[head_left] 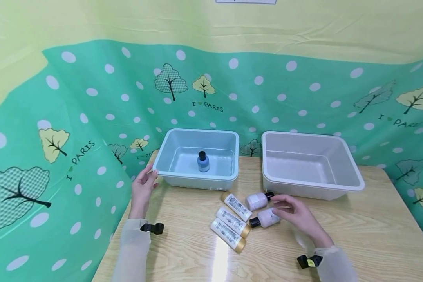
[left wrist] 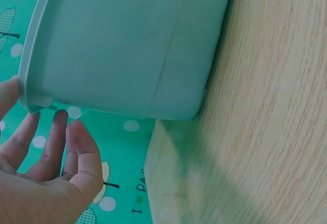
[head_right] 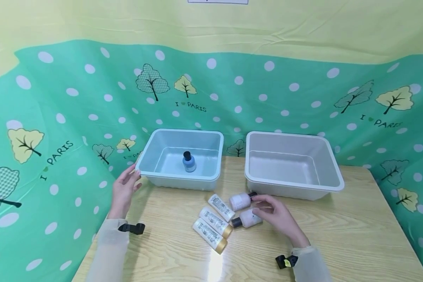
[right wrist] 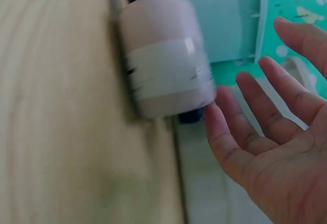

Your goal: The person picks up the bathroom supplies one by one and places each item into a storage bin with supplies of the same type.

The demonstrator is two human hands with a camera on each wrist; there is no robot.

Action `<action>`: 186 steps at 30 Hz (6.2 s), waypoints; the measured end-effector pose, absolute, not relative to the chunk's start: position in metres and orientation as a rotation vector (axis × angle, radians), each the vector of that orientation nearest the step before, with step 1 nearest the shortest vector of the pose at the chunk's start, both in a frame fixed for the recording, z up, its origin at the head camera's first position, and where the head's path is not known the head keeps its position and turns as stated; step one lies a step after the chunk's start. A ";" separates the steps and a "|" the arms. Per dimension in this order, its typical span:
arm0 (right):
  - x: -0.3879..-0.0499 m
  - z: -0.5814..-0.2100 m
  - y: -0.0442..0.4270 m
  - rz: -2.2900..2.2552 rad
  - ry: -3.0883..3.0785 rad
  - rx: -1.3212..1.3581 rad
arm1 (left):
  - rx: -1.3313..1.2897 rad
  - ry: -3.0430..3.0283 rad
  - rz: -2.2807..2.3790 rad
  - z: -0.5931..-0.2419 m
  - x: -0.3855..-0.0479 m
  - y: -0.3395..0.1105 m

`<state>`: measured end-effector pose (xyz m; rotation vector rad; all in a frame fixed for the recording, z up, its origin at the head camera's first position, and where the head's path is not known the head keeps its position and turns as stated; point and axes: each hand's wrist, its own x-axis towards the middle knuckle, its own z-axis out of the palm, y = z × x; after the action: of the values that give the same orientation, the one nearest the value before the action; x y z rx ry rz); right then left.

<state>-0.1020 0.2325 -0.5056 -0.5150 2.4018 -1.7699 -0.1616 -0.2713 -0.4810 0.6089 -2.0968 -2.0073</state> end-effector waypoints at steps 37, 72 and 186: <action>-0.109 -0.542 0.258 -1.672 2.153 -0.524 | 0.608 -2.102 -2.014 -0.481 -0.161 -0.271; -0.098 -0.537 0.250 -2.002 1.925 -0.287 | 0.614 -2.081 -2.043 -0.482 -0.159 -0.273; -0.311 -0.348 0.016 -1.215 2.439 -0.602 | 0.519 -2.033 -2.056 -0.485 -0.159 -0.272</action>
<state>-0.3114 0.0160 -0.3482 -0.6023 2.4387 -1.2145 -0.1587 -0.2722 -0.4851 0.5189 -2.0331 -2.0558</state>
